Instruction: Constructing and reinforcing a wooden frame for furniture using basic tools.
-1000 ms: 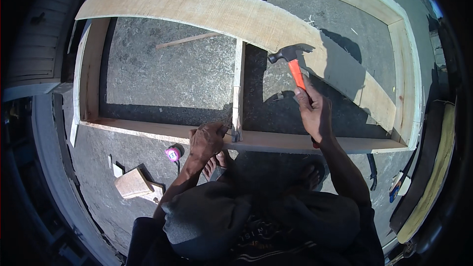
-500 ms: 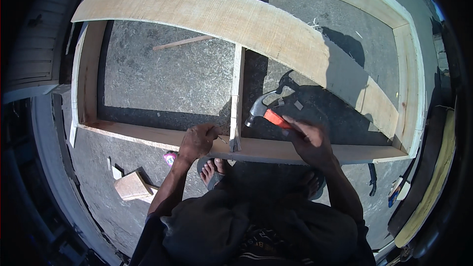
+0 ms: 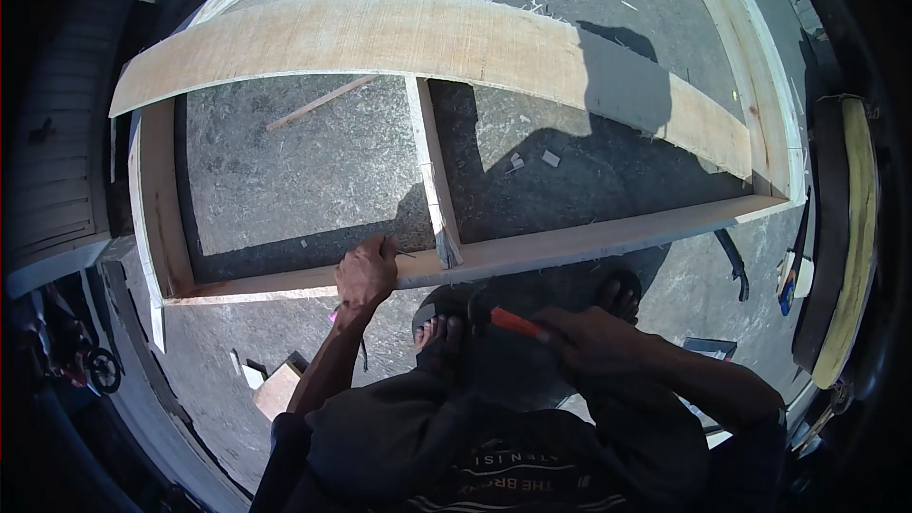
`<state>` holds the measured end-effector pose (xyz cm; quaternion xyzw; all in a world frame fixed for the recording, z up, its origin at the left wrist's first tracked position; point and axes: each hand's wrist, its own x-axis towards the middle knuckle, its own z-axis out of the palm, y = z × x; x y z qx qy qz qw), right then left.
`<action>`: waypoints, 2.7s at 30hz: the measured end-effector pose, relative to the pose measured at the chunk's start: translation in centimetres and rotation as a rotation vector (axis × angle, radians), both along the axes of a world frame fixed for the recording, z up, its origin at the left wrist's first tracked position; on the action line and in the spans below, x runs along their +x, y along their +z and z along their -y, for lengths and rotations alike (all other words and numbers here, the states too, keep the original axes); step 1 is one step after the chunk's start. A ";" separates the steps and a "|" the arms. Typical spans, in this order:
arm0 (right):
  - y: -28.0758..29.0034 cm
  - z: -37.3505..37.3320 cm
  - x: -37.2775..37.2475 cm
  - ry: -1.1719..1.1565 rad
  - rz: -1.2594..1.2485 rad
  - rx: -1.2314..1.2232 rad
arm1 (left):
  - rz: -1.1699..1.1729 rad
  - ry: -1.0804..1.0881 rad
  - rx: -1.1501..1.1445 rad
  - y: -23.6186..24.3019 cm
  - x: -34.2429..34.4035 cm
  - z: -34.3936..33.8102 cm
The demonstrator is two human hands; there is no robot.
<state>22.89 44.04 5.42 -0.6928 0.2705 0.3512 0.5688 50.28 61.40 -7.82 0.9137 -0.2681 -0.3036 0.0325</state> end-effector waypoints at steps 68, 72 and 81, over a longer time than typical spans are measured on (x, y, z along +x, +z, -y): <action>-13.1 -17.1 -1.1 -0.723 0.156 -0.079 | 0.407 -0.076 -0.370 -2.2 -1.0 -0.9; -13.7 -12.0 -3.3 -0.582 0.184 -0.051 | 0.383 -0.058 -0.380 -2.3 -1.6 -0.3; -15.6 -14.6 -3.2 -0.740 0.448 -0.512 | 0.349 -0.045 -0.345 -2.0 -3.0 0.8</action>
